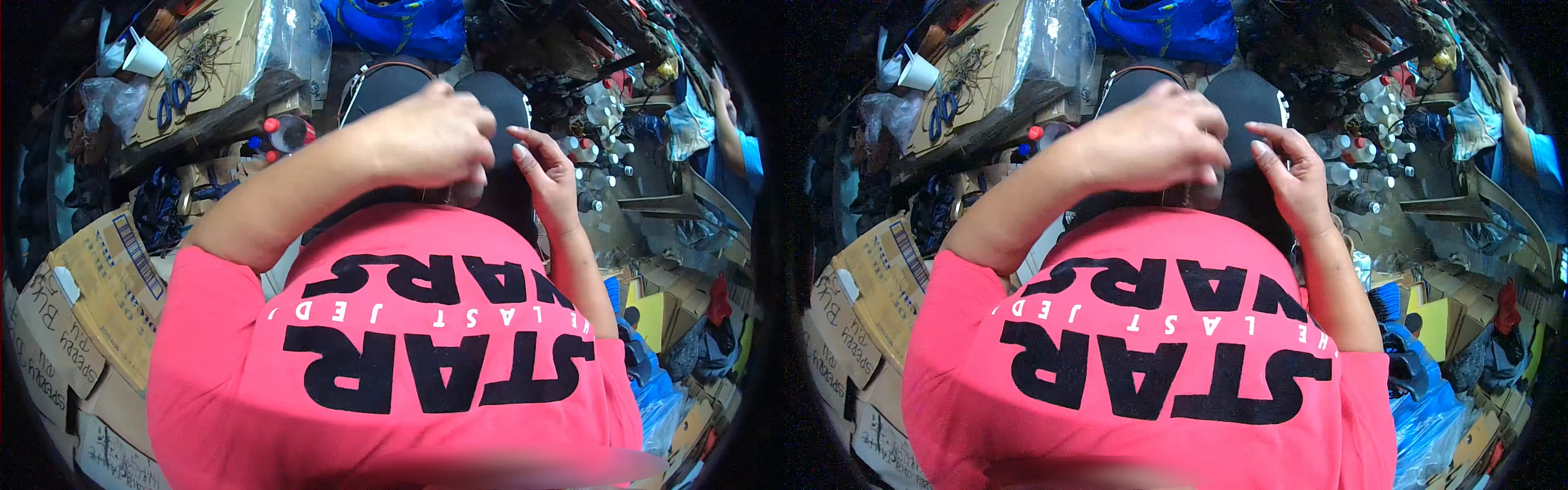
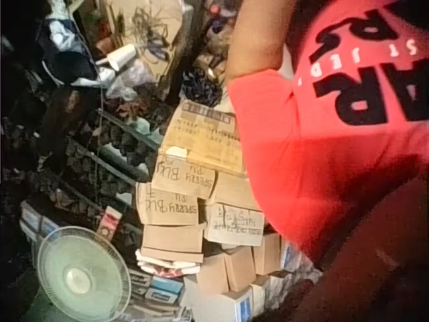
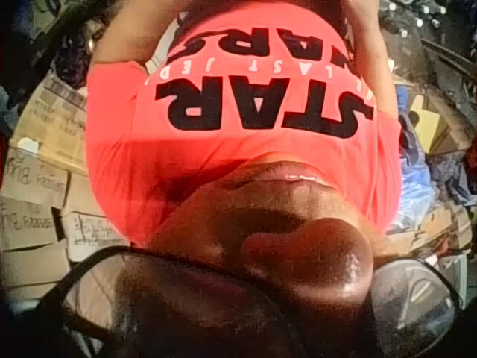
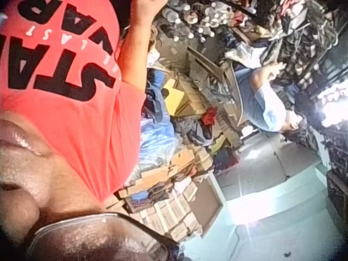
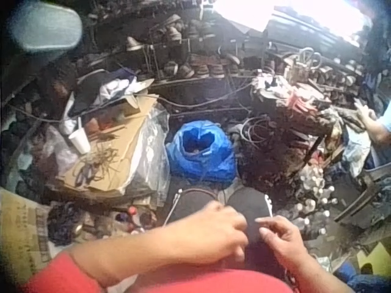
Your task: Stitch together leather shoe components by hand using a needle and thread.
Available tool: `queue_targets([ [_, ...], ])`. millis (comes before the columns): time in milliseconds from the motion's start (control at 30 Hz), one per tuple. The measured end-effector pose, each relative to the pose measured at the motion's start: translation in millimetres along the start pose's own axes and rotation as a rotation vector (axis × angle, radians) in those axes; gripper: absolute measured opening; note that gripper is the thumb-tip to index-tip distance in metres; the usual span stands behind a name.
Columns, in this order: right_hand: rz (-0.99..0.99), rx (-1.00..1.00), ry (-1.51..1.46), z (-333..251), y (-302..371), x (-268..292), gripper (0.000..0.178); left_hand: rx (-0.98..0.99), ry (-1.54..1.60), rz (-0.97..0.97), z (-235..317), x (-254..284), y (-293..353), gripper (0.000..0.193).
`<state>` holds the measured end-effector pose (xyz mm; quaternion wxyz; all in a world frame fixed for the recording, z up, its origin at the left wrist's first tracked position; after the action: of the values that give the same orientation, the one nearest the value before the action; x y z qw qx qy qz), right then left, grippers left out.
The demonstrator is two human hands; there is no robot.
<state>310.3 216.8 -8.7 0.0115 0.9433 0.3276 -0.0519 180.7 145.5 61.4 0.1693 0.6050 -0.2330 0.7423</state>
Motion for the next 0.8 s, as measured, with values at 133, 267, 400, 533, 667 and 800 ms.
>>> queue_targets([
  [133,-0.096,0.008,0.401,-2.2,-1.0,-3.5,0.014,-0.125,-0.088,-0.23,30.3,-37.8,-5.7,0.016],
  [267,-0.17,0.103,0.658,-4.2,3.7,-16.2,0.024,-0.131,-0.1,-0.187,27.2,-26.3,-3.8,0.01],
  [400,-0.175,0.165,0.769,-11.0,-0.4,-34.2,0.037,-0.123,-0.171,0.006,32.6,-3.5,4.8,0.008],
  [533,-0.254,0.208,0.774,-11.8,-10.1,-62.4,0.048,-0.102,-0.217,0.121,40.6,6.3,14.5,0.005],
  [667,-0.308,0.169,0.847,0.6,-21.0,-77.0,0.05,-0.073,-0.207,0.172,40.4,14.5,24.3,0.006],
  [800,-0.35,0.139,0.703,1.4,-31.1,-89.5,0.051,-0.031,-0.172,0.189,36.9,13.0,31.9,0.007],
])
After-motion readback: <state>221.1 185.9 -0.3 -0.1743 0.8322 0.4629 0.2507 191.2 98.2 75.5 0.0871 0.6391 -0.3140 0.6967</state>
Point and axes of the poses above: each hand's wrist, its own y-axis away from the middle knuckle, its own x-axis out of the back of the hand, z = x × y, the point moved 8 cm from there along -y, towards the middle knuckle, and after that the axes turned 14 degrees about -y, right-handed, at the moved point
